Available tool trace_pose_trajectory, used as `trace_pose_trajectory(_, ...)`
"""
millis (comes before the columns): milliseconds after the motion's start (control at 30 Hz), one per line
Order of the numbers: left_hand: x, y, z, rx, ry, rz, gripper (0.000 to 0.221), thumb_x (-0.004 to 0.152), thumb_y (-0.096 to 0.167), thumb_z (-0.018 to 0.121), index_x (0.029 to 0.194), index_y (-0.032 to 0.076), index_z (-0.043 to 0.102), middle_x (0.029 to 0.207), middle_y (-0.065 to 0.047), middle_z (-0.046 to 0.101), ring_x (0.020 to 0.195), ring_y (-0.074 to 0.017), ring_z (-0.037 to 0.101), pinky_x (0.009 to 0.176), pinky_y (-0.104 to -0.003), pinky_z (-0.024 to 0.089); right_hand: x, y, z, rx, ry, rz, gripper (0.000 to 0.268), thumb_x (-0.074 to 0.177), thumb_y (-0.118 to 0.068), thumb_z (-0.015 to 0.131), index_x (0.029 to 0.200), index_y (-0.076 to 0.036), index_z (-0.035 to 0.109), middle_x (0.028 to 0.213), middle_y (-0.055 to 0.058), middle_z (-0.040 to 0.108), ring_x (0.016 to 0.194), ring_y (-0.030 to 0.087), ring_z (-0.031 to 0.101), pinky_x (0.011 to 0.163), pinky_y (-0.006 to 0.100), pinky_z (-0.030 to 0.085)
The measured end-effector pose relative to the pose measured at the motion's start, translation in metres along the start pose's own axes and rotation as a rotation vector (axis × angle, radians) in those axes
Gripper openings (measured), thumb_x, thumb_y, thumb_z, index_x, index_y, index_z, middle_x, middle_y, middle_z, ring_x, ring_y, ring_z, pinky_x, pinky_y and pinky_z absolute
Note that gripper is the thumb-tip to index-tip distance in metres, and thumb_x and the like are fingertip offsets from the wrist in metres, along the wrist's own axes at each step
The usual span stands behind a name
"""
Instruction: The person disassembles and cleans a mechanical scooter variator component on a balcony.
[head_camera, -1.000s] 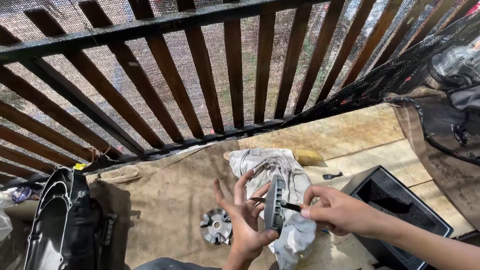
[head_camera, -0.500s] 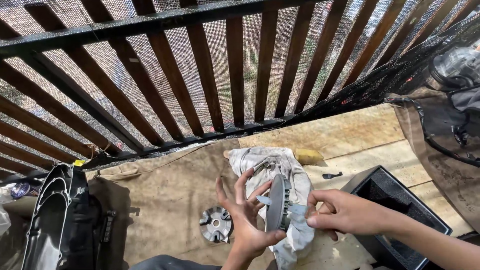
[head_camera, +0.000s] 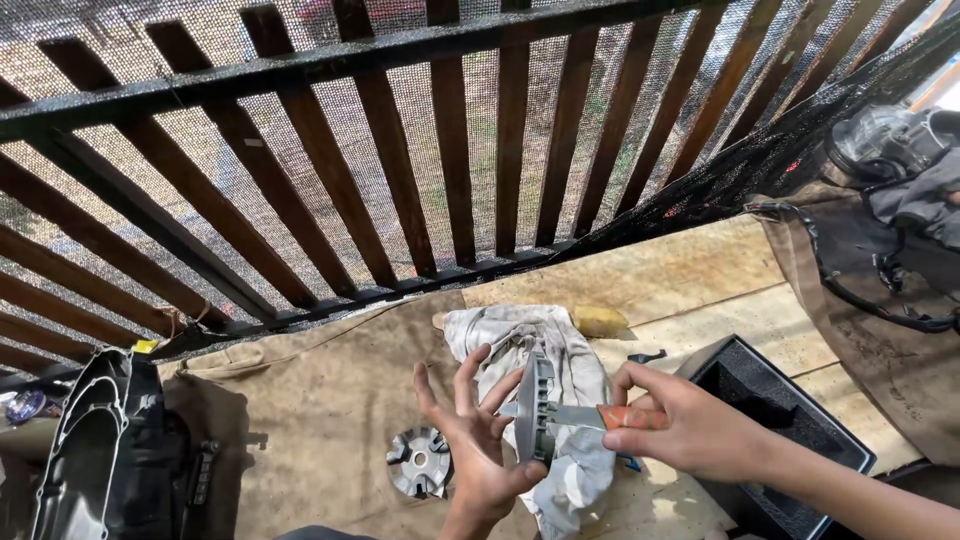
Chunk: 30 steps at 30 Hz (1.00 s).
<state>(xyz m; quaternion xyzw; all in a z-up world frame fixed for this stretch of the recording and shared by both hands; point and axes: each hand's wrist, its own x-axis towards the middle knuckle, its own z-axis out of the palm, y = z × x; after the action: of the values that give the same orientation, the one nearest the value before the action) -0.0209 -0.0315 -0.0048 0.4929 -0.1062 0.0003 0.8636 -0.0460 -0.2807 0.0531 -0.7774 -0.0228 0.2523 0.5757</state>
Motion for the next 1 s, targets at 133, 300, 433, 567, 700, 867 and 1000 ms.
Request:
trace_pose_trajectory(133, 0.003, -0.003, -0.001, 0.043, 0.018, 0.023, 0.165, 0.050, 0.056, 0.099, 0.157, 0.032, -0.025, 0.160, -0.023, 0.032, 0.133, -0.0401, 0.059, 0.091, -0.041, 0.060, 0.002, -0.021, 0.005, -0.105, 0.142, -0.129, 0.025, 0.088, -0.025, 0.075, 0.090, -0.001, 0.066, 0.086, 0.005, 0.077, 0.084, 0.009, 0.070, 0.078, 0.029, 0.058)
trace_pose_trajectory(300, 0.006, -0.003, -0.001, -0.008, 0.034, 0.015, 0.162, 0.051, 0.057, 0.098, 0.155, 0.033, -0.024, 0.158, -0.023, 0.030, 0.132, -0.0410, 0.058, 0.085, -0.047, 0.061, -0.001, -0.012, 0.010, -0.628, 0.160, -0.158, 0.031, 0.097, -0.034, 0.061, 0.089, -0.010, 0.080, 0.070, 0.008, 0.071, 0.068, 0.023, 0.067, 0.062, 0.033, 0.049)
trace_pose_trajectory(433, 0.005, -0.009, -0.001, 0.002, 0.022, 0.020, 0.162, 0.050, 0.058, 0.098, 0.156, 0.033, -0.022, 0.159, -0.024, 0.030, 0.131, -0.0425, 0.059, 0.085, -0.048, 0.061, 0.003, 0.007, 0.004, -0.306, -0.021, -0.265, 0.041, 0.108, -0.039, 0.050, 0.094, -0.008, 0.074, 0.073, -0.003, 0.069, 0.065, 0.011, 0.064, 0.063, 0.028, 0.049)
trace_pose_trajectory(567, 0.003, -0.006, 0.002, -0.025, 0.001, 0.019, 0.162, 0.052, 0.056, 0.100, 0.155, 0.033, -0.023, 0.159, -0.025, 0.027, 0.131, -0.0435, 0.056, 0.096, -0.051, 0.059, 0.003, 0.014, 0.002, -0.184, -0.032, 0.121, 0.029, 0.102, -0.032, 0.069, 0.093, -0.004, 0.070, 0.068, 0.001, 0.052, 0.064, 0.013, 0.046, 0.058, 0.034, 0.038)
trace_pose_trajectory(700, 0.000, -0.007, 0.002, 0.021, 0.008, 0.026, 0.163, 0.050, 0.059, 0.098, 0.157, 0.031, -0.021, 0.160, -0.025, 0.028, 0.132, -0.0445, 0.058, 0.090, -0.052, 0.058, 0.011, 0.006, 0.009, -0.023, 0.103, -0.112, 0.029, 0.099, -0.027, 0.060, 0.092, -0.003, 0.073, 0.077, -0.002, 0.067, 0.070, 0.007, 0.058, 0.066, 0.030, 0.052)
trace_pose_trajectory(867, 0.001, -0.006, 0.004, -0.003, -0.008, 0.015, 0.163, 0.051, 0.057, 0.100, 0.155, 0.032, -0.023, 0.160, -0.024, 0.028, 0.133, -0.0435, 0.058, 0.100, -0.051, 0.058, 0.004, 0.001, 0.010, -0.456, 0.054, -0.080, 0.038, 0.107, -0.035, 0.049, 0.097, -0.009, 0.074, 0.066, 0.003, 0.066, 0.059, 0.011, 0.057, 0.061, 0.029, 0.047)
trace_pose_trajectory(1000, -0.001, -0.010, 0.002, -0.018, -0.037, 0.007, 0.163, 0.051, 0.048, 0.102, 0.156, 0.032, -0.022, 0.161, -0.023, 0.027, 0.135, -0.0432, 0.056, 0.098, -0.051, 0.057, -0.006, -0.051, 0.013, -0.194, -0.127, 0.204, 0.024, 0.100, -0.035, 0.052, 0.106, -0.015, 0.064, 0.058, 0.006, 0.065, 0.053, 0.011, 0.059, 0.056, 0.028, 0.046)
